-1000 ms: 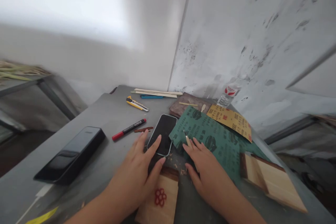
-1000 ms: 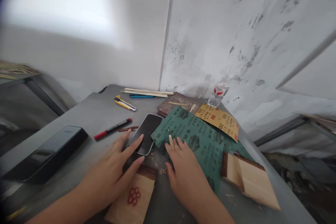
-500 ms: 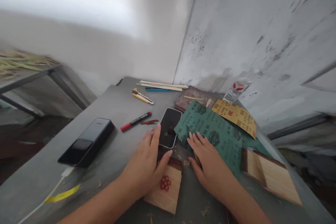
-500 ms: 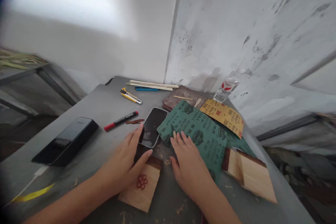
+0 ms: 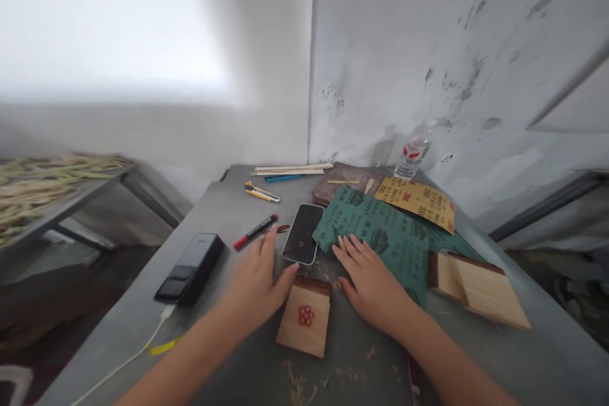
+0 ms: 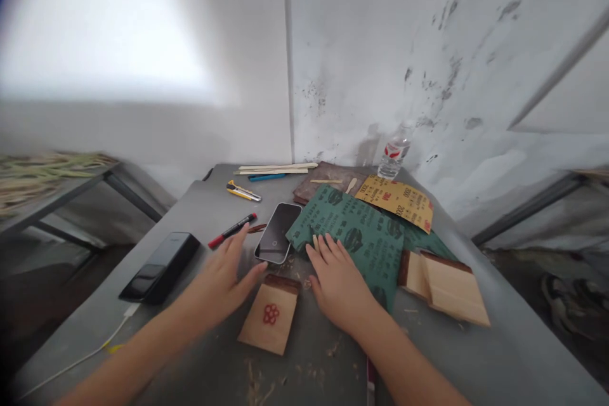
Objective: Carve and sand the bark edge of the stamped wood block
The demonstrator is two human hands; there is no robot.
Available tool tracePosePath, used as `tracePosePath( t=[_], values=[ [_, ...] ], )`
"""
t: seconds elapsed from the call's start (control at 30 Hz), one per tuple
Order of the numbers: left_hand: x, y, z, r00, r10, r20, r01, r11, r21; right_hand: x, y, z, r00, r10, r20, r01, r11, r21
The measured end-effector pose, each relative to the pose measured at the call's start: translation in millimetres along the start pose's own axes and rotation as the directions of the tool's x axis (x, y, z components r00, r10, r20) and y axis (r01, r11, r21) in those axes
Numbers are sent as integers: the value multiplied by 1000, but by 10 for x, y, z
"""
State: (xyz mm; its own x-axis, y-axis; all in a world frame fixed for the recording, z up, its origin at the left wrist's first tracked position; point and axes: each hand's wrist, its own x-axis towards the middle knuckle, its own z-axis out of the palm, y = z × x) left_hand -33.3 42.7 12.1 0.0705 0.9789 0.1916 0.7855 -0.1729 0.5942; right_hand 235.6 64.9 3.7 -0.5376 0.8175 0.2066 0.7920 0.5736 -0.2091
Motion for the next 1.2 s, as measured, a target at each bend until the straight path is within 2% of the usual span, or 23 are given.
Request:
tracePosePath(
  t=[0.17, 0.3, 0.37, 0.47, 0.6, 0.67, 0.83, 1.0, 1.1, 1.2],
  values=[
    [72, -133, -123, 992, -129, -19, 127, 989, -69, -20, -14, -73, 1000, -6, 0, 6, 1000, 17],
    [223, -46, -166, 961, -275, 27, 275, 944, -184, -24, -25, -124, 1000, -19, 20, 18, 999, 29],
    [348, 27, -189, 938, -336, 90, 348, 907, -236, -23, -25, -135, 999, -22, 30, 20, 999, 41],
    [555, 104, -223, 885, -398, 241, 456, 843, -283, -20, -21, -143, 999, -27, 40, 24, 998, 57],
    [725, 120, -219, 792, -373, 484, 569, 740, -360, -18, -17, -149, 998, -30, 49, 26, 998, 65],
    [740, 103, -188, 778, -310, 546, 578, 694, -429, -18, -13, -145, 998, -28, 57, 24, 998, 62],
    [709, 4, -85, 776, -199, 598, 591, 558, -582, -17, 1, -109, 994, -12, 104, 4, 997, 76],
    [746, -60, -8, 749, -214, 626, 639, 484, -598, -7, 1, -61, 992, 20, 123, -35, 992, 120],
    [769, -48, 0, 729, -241, 641, 667, 461, -585, 6, -10, -47, 995, 48, 82, -60, 986, 154],
    [771, -29, -17, 717, -254, 650, 682, 447, -578, 9, -34, -76, 996, 86, -17, -81, 976, 204]
  ],
)
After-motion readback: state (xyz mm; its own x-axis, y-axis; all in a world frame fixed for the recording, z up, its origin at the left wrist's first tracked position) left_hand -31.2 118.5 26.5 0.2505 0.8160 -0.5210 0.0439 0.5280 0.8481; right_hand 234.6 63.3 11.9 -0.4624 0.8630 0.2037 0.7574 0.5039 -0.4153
